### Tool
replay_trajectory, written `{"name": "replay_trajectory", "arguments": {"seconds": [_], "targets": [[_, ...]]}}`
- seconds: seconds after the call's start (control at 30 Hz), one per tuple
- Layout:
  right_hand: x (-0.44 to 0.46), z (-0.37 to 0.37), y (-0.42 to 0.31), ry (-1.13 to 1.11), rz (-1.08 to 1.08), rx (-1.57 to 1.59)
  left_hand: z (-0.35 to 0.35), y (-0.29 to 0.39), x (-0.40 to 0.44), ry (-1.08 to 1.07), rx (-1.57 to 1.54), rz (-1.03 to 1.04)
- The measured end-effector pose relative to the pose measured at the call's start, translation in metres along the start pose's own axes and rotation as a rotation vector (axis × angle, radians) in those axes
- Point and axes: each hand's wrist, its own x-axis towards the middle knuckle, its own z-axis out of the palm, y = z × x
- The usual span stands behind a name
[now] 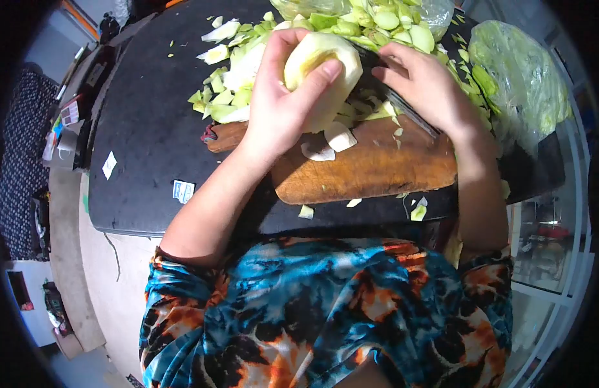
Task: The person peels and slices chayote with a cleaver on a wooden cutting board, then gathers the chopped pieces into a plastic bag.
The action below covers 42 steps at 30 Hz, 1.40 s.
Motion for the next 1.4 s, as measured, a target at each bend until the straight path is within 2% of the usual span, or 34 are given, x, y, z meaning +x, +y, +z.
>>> {"name": "replay_trajectory", "arguments": {"seconds": [0.03,0.1,0.13,0.17,0.2,0.23,0.27,0.3,0.33,0.37,0.4,0.5,0.6,0.63,0.67,0.73,0.77,0.87,1.0,1.03,1.17,1.27,1.33,1.4], "targets": [[-0.003,0.005,-0.004,0.111,-0.118,-0.202,0.000,0.005,0.000,-0.003,-0.035,-0.055],[-0.003,0.018,-0.022,0.202,-0.212,0.067,0.003,0.009,-0.002,0.042,-0.147,-0.129],[-0.005,0.025,-0.034,0.248,-0.255,0.204,0.009,0.010,-0.003,0.094,-0.190,-0.104],[-0.015,0.028,-0.052,0.065,-0.060,0.657,0.014,0.011,-0.004,0.145,-0.230,-0.078],[-0.017,0.044,-0.056,0.028,0.083,1.171,0.019,0.012,-0.005,0.194,-0.269,-0.051],[-0.020,0.043,-0.062,-0.046,0.141,1.415,0.021,0.010,-0.002,0.157,-0.261,-0.050],[-0.022,0.041,-0.067,-0.124,0.199,1.659,0.023,0.011,-0.002,0.155,-0.097,-0.017],[-0.022,0.043,-0.062,-0.114,0.195,1.773,0.018,0.005,0.001,0.099,0.243,0.065],[-0.021,0.038,-0.067,-0.034,0.262,1.879,0.016,-0.002,0.006,0.056,0.424,0.174],[-0.026,0.033,-0.060,-0.129,0.260,1.877,0.013,-0.009,0.011,0.032,0.600,0.292],[-0.031,0.025,-0.049,-0.224,0.256,1.871,0.013,-0.009,0.009,0.006,0.525,0.233],[-0.044,0.016,-0.017,-0.102,0.337,1.589,0.015,0.006,0.001,-0.098,0.276,0.004],[-0.056,0.007,-0.010,0.031,0.286,1.512,0.023,0.012,-0.003,-0.200,0.290,-0.042],[-0.058,0.004,-0.002,-0.057,0.161,1.633,0.025,0.015,-0.002,-0.250,0.459,0.104],[-0.060,0.006,-0.005,0.017,0.192,1.595,0.031,0.022,-0.001,-0.320,0.626,0.290],[-0.059,0.013,-0.021,0.159,0.247,1.517,0.044,0.028,0.000,-0.353,0.749,0.399],[-0.061,0.016,-0.020,0.133,0.234,1.518,0.050,0.025,0.001,-0.308,0.776,0.502],[-0.064,0.014,-0.030,0.188,0.185,1.500,0.051,0.029,0.001,-0.307,0.870,0.580],[-0.068,0.017,-0.027,0.114,0.183,1.452,0.049,0.025,-0.003,-0.296,0.837,0.678],[-0.068,0.025,-0.024,0.194,0.158,1.430,0.049,0.026,-0.003,-0.278,0.827,0.717],[-0.062,0.026,-0.031,0.222,0.243,1.343,0.040,0.028,0.002,-0.403,0.937,0.655],[-0.057,0.028,-0.025,0.245,0.108,1.134,0.034,0.026,0.004,-0.475,0.926,0.629],[-0.047,0.029,-0.017,0.344,0.225,1.181,0.034,0.024,0.001,-0.475,0.851,0.636],[-0.041,0.017,-0.013,0.309,0.323,1.304,0.034,0.026,-0.003,-0.482,0.794,0.629]]}}
